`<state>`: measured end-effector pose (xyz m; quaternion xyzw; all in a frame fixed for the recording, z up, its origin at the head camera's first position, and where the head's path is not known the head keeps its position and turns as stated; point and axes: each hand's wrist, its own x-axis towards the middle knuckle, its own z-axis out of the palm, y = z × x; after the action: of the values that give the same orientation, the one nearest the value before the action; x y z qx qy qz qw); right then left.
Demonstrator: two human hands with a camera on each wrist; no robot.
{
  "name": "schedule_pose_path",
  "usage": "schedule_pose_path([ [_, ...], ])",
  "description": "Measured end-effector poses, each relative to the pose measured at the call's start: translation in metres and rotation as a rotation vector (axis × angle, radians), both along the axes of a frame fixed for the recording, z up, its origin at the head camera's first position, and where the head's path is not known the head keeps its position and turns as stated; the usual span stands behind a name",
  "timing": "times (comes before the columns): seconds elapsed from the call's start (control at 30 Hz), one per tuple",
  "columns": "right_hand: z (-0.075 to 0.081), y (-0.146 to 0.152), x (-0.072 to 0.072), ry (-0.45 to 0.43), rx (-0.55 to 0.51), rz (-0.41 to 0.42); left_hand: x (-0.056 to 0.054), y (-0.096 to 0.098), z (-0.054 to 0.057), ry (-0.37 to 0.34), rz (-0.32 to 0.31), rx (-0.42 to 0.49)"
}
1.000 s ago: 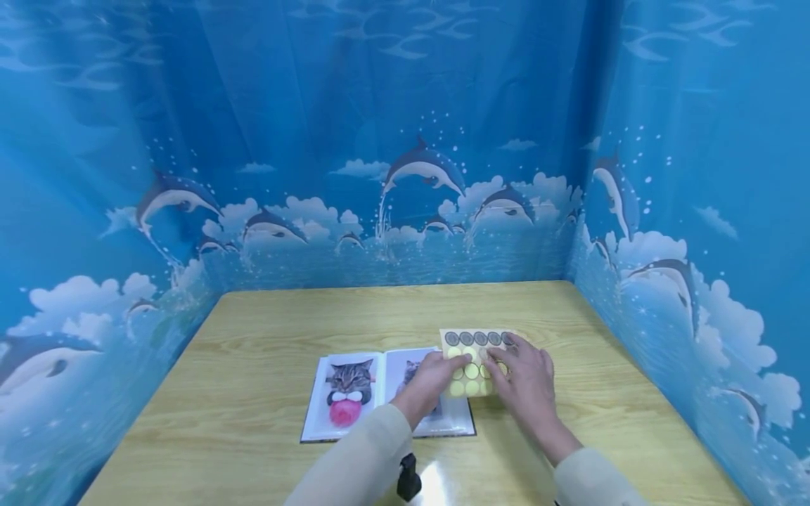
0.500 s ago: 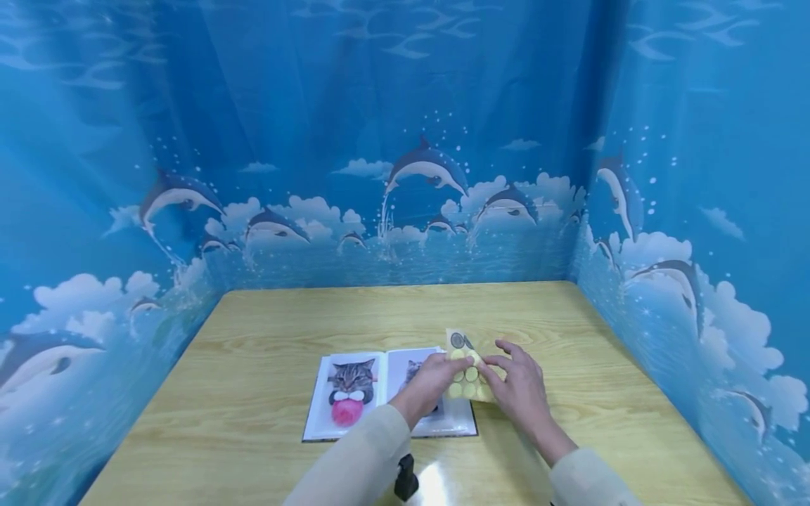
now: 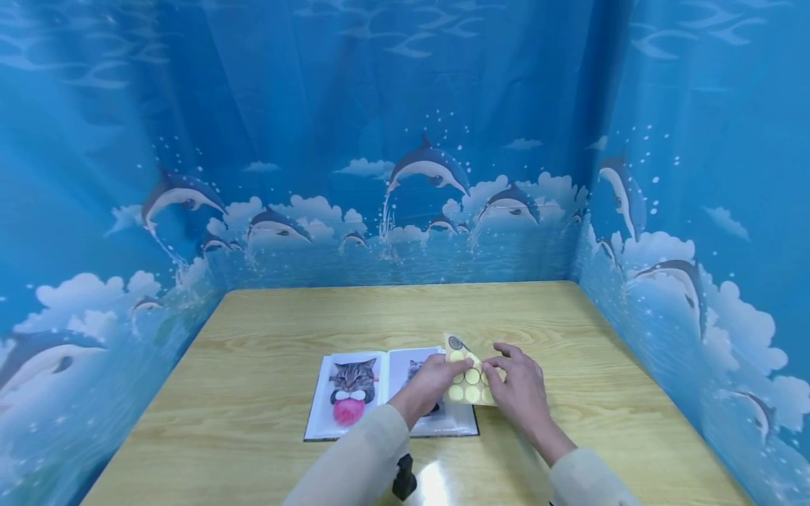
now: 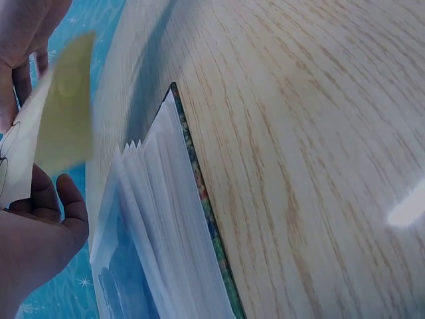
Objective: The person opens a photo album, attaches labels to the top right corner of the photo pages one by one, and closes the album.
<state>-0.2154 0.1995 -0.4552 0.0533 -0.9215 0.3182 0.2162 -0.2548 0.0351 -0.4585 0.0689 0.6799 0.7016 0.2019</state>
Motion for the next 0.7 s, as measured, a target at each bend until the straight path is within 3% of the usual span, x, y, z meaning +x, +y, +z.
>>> schedule_pose_path([
  [0.2,0.002,0.003,-0.001,-0.002,-0.018,-0.037,0.001,-0.002,0.000,0.032,0.027,-0.074],
  [0.4,-0.001,0.012,-0.003,-0.006,0.000,-0.065,0.001,-0.002,-0.003,0.070,0.122,-0.140],
  [0.7,0.001,0.032,-0.004,-0.068,-0.088,-0.157,0.003,-0.005,-0.004,0.019,0.172,-0.150],
])
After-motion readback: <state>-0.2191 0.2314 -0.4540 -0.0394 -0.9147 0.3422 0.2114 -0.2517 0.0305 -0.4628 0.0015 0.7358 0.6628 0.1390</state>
